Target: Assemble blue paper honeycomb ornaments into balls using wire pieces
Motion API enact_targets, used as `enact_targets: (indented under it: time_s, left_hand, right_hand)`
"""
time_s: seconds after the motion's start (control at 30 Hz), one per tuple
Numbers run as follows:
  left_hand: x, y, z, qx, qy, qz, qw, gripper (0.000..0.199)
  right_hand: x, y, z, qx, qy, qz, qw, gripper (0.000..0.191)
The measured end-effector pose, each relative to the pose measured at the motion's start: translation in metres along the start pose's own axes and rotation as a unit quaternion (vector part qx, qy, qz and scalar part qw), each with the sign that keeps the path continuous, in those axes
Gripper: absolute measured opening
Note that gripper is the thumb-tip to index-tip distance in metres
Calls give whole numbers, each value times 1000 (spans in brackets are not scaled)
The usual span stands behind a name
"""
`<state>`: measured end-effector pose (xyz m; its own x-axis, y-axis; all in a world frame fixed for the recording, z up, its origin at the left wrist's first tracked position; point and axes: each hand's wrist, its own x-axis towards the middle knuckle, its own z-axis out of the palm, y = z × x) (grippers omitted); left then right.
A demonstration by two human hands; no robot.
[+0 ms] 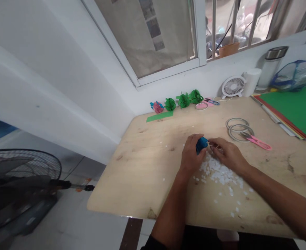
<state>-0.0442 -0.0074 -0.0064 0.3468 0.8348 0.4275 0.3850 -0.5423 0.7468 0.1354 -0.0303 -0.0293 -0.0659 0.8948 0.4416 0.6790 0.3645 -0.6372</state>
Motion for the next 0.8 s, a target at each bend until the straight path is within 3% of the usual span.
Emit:
enact_targets:
  time_s: [0.3,0.4,0.53,0.67,0.8]
  left_hand:
    - [-1,-4,-1,-6,22,-10,1000,46]
    - [-1,-7,-1,-7,24,-12,1000,46]
    - [-2,-7,-1,-9,23,-14,1000,45]
    - [-1,-5,-1,-9,21,-13,1000,44]
    - [-1,-4,-1,-4,21,-18,1000,44]
  right_hand:
    - [11,8,-18,37,74,111,990,26]
    - [20,9,-39,55,134,161,976,27]
    - [30,14,-83,26,199,284,938,27]
    - [31,26,-112,-93,100,322,937,15]
    - [27,42,-114,-176,-22,294,939,12]
